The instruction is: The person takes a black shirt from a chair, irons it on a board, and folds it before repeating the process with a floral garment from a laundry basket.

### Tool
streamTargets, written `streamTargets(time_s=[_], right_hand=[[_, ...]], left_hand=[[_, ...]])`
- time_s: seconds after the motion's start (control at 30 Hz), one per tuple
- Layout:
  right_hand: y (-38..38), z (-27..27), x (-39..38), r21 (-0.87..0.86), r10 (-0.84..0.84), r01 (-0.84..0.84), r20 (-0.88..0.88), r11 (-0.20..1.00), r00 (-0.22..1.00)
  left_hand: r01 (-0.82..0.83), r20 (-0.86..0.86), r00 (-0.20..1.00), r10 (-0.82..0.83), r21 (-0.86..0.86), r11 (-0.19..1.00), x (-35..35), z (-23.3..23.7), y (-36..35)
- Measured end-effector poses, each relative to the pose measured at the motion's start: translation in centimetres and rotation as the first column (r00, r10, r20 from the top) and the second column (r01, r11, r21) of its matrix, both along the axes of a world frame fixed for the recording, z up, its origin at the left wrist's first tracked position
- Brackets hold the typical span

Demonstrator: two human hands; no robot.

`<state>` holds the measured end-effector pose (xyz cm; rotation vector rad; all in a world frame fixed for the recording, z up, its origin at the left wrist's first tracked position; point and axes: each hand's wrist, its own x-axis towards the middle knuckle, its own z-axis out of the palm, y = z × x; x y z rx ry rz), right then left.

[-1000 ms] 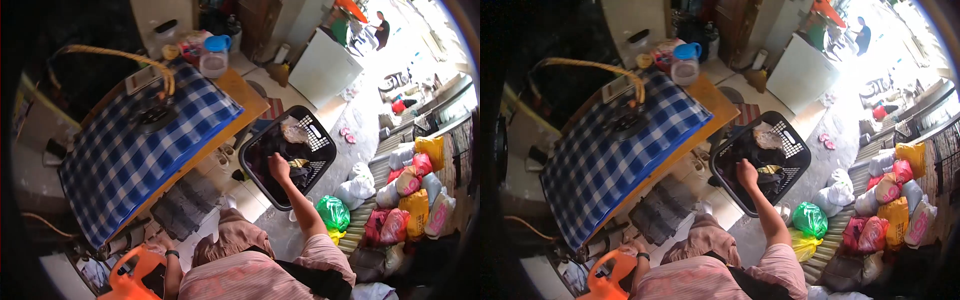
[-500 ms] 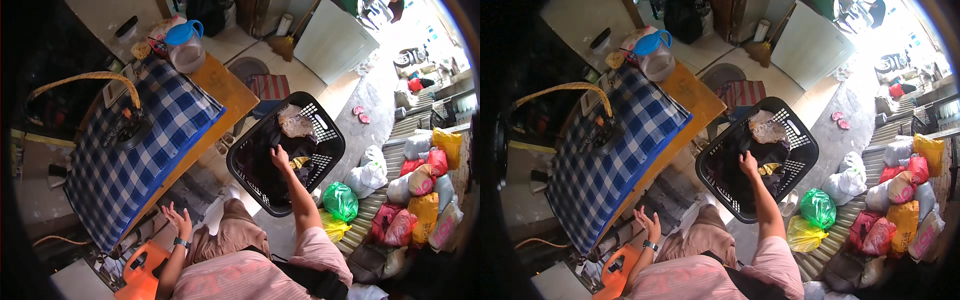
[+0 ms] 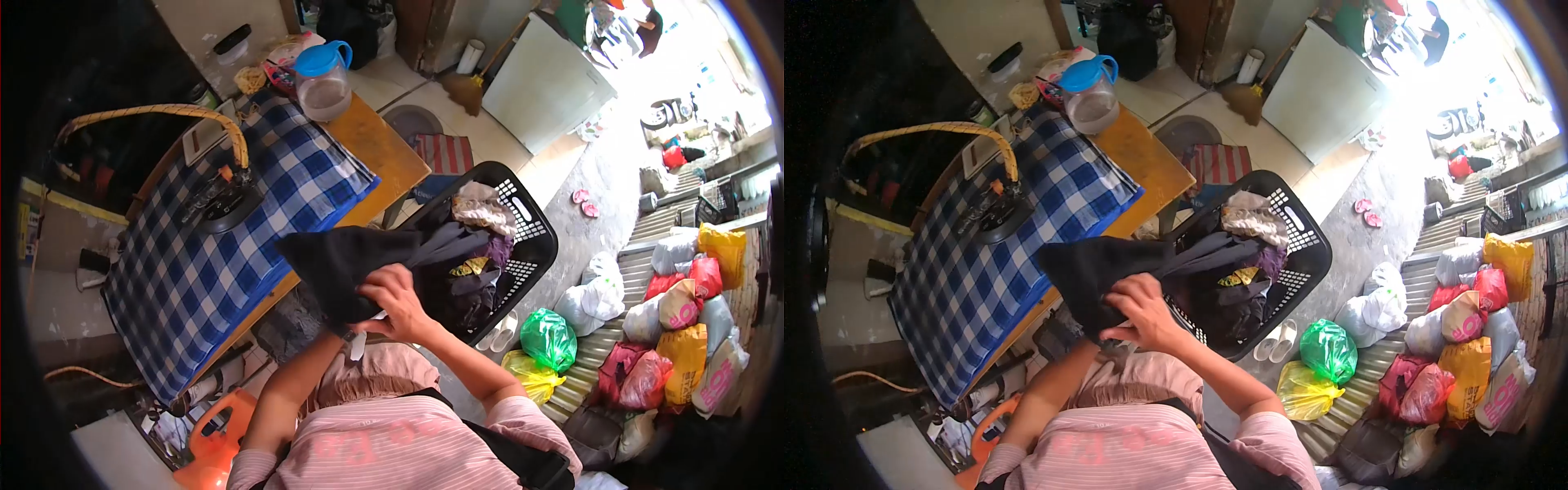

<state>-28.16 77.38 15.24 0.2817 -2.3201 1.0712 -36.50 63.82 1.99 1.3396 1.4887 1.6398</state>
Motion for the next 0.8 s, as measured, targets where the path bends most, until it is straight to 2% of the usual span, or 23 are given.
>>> streamTargets(time_s=[0.03,0.07,0.1,0.13,0.17,0.2,0.23,0.27,0.3,0.33,0.37,0.4,0.43,0.47,0.5,0.53,0.57,0.6,0.63,0.67,0.73,0.77,0.8], right_hand=[[0.2,0.0,0.3,0.055,-0.165,0.167,-0.036,0.985,0.986],[0.7,0.4,0.6,0.102,-0.321,0.329,-0.081,0.939,0.943],[2.2,-2.2,0.9,0.221,-0.35,0.376,-0.149,0.9,0.925],[3.4,-4.8,1.1,0.185,-0.483,0.491,-0.088,0.852,0.871],[4.5,-7.7,1.5,0.072,-0.571,0.57,-0.004,0.819,0.821],[6.1,-9.0,1.6,0.197,-0.648,0.619,0.153,0.76,0.746],[7.6,-9.5,2.3,0.432,-0.667,0.528,0.291,0.731,0.686],[10.0,-12.7,3.3,0.517,-0.672,0.474,0.307,0.713,0.674],[12.8,-17.3,4.8,0.433,-0.651,0.497,0.372,0.752,0.662],[14.3,-18.0,5.1,0.462,-0.7,0.535,0.356,0.707,0.619],[15.9,-16.3,4.7,0.501,-0.685,0.466,0.534,0.729,0.496],[16.1,-13.8,4.5,0.34,-0.67,0.601,0.555,0.723,0.492],[15.4,-9.5,2.7,0.434,-0.744,0.674,0.615,0.597,0.262],[17.5,-10.3,2.6,0.137,-0.682,0.763,0.567,0.632,0.463],[13.4,-0.7,0.1,0.211,-0.694,0.708,0.511,0.673,0.507],[14.4,-0.1,0.1,-0.08,-0.58,0.646,0.369,0.759,0.726],[11.6,4.3,-1.6,-0.246,-0.492,0.582,0.344,0.775,0.8],[7.8,8.9,-3.5,-0.302,-0.495,0.587,0.33,0.751,0.804],[7.1,9.7,-4.9,-0.262,-0.513,0.563,0.239,0.784,0.825],[6.4,10.4,-6.4,-0.219,-0.521,0.541,0.144,0.812,0.841],[2.6,14.4,-10.5,0.054,-0.699,0.707,-0.118,0.705,0.706],[-0.9,16.9,-12.5,-0.163,-0.699,0.683,-0.078,0.712,0.711],[-3.7,19.0,-14.5,-0.164,-0.715,0.696,-0.197,0.699,0.671]], left_hand=[[-0.018,0.135,0.991,0.019,-0.008,1.0,-0.7,2.0,0.5],[-0.037,0.31,0.95,0.04,-0.015,0.999,-1.4,6.8,1.6],[-0.06,0.448,0.892,0.058,-0.01,0.998,-1.9,11.1,1.9],[-0.068,0.45,0.891,0.063,-0.006,0.998,-3.3,14.2,1.4],[-0.108,-0.183,0.977,0.108,0.013,0.994,-4.7,16.7,0.3],[-0.128,-0.74,0.662,0.121,0.047,0.991,-5.8,17.7,-1.2],[-0.248,-0.767,0.599,0.229,0.094,0.964,-6.3,17.1,-3.8],[-0.366,-0.689,0.676,0.259,-0.01,0.93,-7.3,15.2,-6.8],[-0.464,-0.605,0.736,0.305,-0.121,0.878,-8.4,13.5,-9.3],[-0.481,-0.816,0.43,0.387,0.156,0.863,-10.3,15.1,-10.5],[-0.576,-0.849,0.368,0.379,0.112,0.81,-11.3,15.5,-12.8],[-0.664,-0.881,0.306,0.361,0.074,0.744,-12.4,15.7,-15.2],[-0.673,-0.862,0.273,0.428,0.147,0.725,-14.3,16.2,-17.2],[-0.679,-0.836,0.239,0.493,0.219,0.7,-16.3,16.8,-19.0],[-0.621,-0.795,0.182,0.579,0.364,0.694,-18.1,17.4,-20.3],[-0.627,-0.79,0.164,0.59,0.378,0.681,-19.6,18.0,-22.4],[-0.711,-0.91,-0.146,0.389,0.37,0.598,-21.1,18.5,-24.6],[-0.775,-0.911,-0.401,0.098,0.395,0.493,-22.4,19.1,-26.6],[-0.84,-0.868,0.098,0.487,0.191,0.508,-23.7,20.1,-27.9],[-0.847,-0.866,0.075,0.494,0.206,0.49,-24.7,21.3,-29.5],[-0.957,-0.844,0.233,0.484,-0.11,0.269,-25.6,26.3,-31.8],[-0.934,-0.51,0.344,0.789,-0.099,0.343,-26.8,27.1,-33.7],[-0.941,-0.507,0.323,0.799,-0.083,0.327,-28.1,27.4,-35.8]])
